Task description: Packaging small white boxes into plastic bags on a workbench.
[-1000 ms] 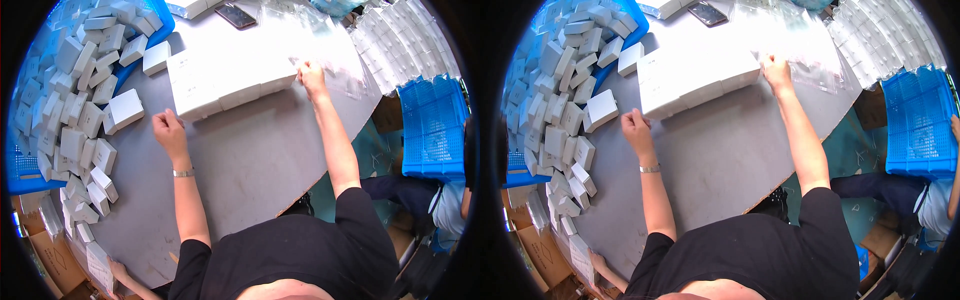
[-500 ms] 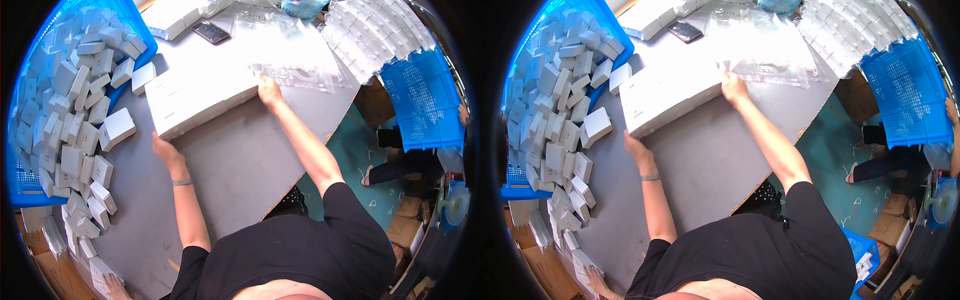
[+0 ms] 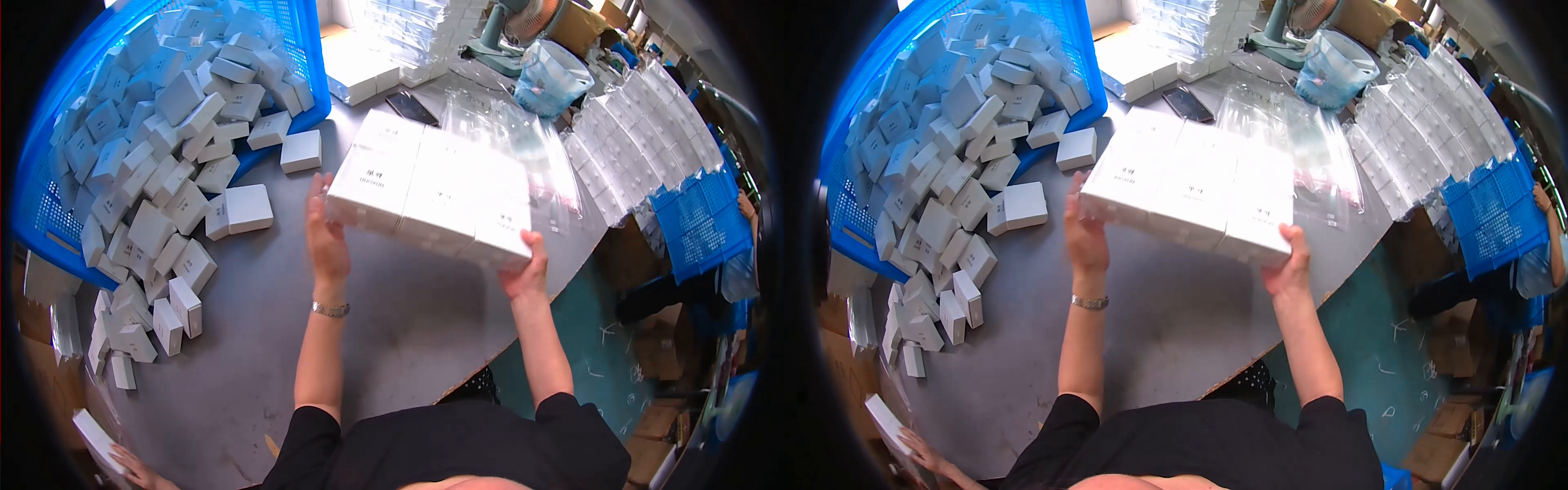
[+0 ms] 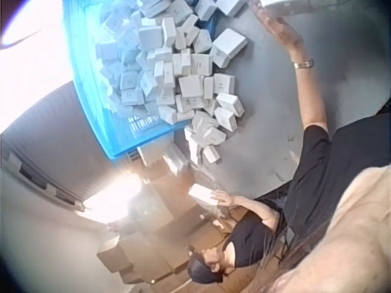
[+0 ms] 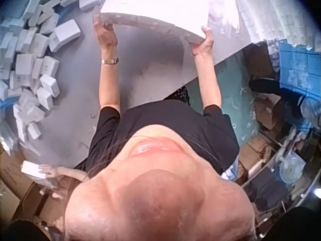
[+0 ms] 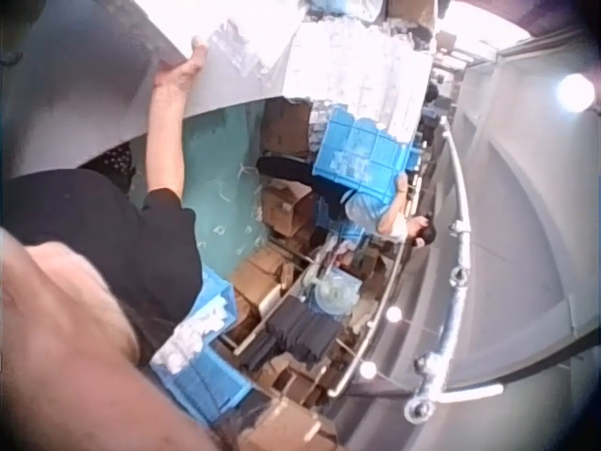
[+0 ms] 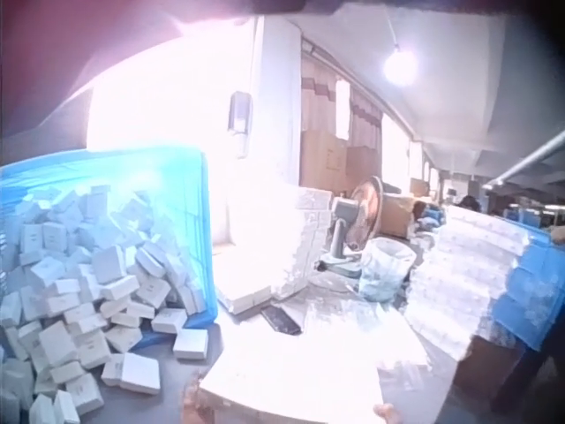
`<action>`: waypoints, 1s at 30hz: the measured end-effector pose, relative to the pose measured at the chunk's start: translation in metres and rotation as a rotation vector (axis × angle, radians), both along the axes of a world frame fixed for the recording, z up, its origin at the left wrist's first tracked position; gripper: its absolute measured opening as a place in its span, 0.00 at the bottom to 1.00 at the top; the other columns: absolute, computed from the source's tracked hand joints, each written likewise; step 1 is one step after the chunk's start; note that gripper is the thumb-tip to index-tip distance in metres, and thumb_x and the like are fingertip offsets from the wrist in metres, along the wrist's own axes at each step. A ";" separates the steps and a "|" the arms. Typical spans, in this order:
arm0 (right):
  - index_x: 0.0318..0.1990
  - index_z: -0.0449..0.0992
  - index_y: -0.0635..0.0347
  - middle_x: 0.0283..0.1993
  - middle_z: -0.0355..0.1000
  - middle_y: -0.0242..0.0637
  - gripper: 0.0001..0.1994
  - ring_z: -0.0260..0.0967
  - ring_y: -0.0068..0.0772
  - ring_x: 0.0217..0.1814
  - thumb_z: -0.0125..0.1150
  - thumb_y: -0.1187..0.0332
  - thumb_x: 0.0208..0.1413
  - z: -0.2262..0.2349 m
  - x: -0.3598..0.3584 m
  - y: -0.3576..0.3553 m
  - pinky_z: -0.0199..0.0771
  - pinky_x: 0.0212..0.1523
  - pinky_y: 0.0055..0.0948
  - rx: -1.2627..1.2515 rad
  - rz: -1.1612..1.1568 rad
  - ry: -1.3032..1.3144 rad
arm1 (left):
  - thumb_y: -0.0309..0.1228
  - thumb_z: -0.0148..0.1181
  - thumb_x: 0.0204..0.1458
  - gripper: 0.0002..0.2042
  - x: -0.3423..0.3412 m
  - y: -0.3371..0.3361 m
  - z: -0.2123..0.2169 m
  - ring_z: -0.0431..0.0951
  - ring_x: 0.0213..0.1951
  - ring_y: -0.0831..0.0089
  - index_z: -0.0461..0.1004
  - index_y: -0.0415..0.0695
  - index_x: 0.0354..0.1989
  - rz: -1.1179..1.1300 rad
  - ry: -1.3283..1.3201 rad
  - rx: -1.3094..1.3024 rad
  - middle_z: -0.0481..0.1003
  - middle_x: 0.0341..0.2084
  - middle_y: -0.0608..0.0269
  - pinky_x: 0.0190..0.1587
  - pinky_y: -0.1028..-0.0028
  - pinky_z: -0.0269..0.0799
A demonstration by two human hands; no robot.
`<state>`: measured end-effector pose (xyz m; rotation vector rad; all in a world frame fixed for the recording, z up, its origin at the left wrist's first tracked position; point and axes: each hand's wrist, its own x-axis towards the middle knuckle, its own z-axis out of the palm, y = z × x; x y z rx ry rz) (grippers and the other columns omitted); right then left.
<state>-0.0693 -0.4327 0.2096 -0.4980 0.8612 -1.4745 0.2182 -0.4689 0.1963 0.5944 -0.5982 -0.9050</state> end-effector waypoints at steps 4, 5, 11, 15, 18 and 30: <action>0.70 0.51 0.62 0.59 0.62 0.46 0.43 0.62 0.40 0.61 0.64 0.61 0.46 0.044 0.047 -0.079 0.66 0.59 0.36 -0.420 -0.198 0.257 | 0.34 0.50 0.65 0.23 0.002 -0.018 -0.074 0.74 0.54 0.70 0.61 0.35 0.65 0.124 -0.285 0.372 0.72 0.57 0.56 0.55 0.73 0.69; 0.72 0.46 0.60 0.59 0.60 0.47 0.47 0.62 0.39 0.60 0.66 0.64 0.45 0.053 0.065 -0.098 0.66 0.58 0.34 -0.458 -0.260 0.294 | 0.34 0.50 0.65 0.20 -0.005 -0.013 -0.095 0.75 0.53 0.70 0.64 0.36 0.62 0.173 -0.343 0.474 0.73 0.55 0.57 0.54 0.73 0.70; 0.72 0.38 0.53 0.58 0.54 0.44 0.53 0.62 0.33 0.51 0.70 0.72 0.42 0.073 0.138 -0.244 0.73 0.41 0.26 -0.728 -0.403 0.232 | 0.31 0.54 0.61 0.12 -0.032 -0.008 -0.067 0.79 0.41 0.69 0.71 0.39 0.49 0.132 -0.716 0.437 0.79 0.40 0.59 0.46 0.71 0.75; 0.72 0.39 0.54 0.57 0.56 0.46 0.53 0.64 0.33 0.48 0.72 0.69 0.40 0.051 0.198 -0.335 0.75 0.40 0.26 -0.746 -0.420 0.218 | 0.29 0.55 0.60 0.12 -0.029 -0.001 -0.066 0.78 0.40 0.74 0.71 0.38 0.50 0.042 -0.785 0.486 0.79 0.39 0.59 0.46 0.73 0.74; 0.72 0.40 0.57 0.59 0.58 0.48 0.52 0.65 0.38 0.53 0.70 0.64 0.44 0.038 0.265 -0.352 0.71 0.54 0.32 -0.541 -0.377 0.179 | 0.28 0.55 0.60 0.11 -0.021 0.008 -0.073 0.78 0.39 0.74 0.71 0.38 0.49 0.078 -0.796 0.501 0.78 0.37 0.61 0.45 0.74 0.74; 0.39 0.82 0.59 0.37 0.79 0.36 0.10 0.76 0.28 0.39 0.61 0.63 0.58 -0.042 0.152 -0.357 0.75 0.39 0.28 -0.636 0.026 1.053 | 0.28 0.56 0.58 0.09 -0.019 -0.006 -0.072 0.77 0.32 0.74 0.74 0.39 0.44 0.039 -0.797 0.513 0.78 0.33 0.62 0.38 0.73 0.74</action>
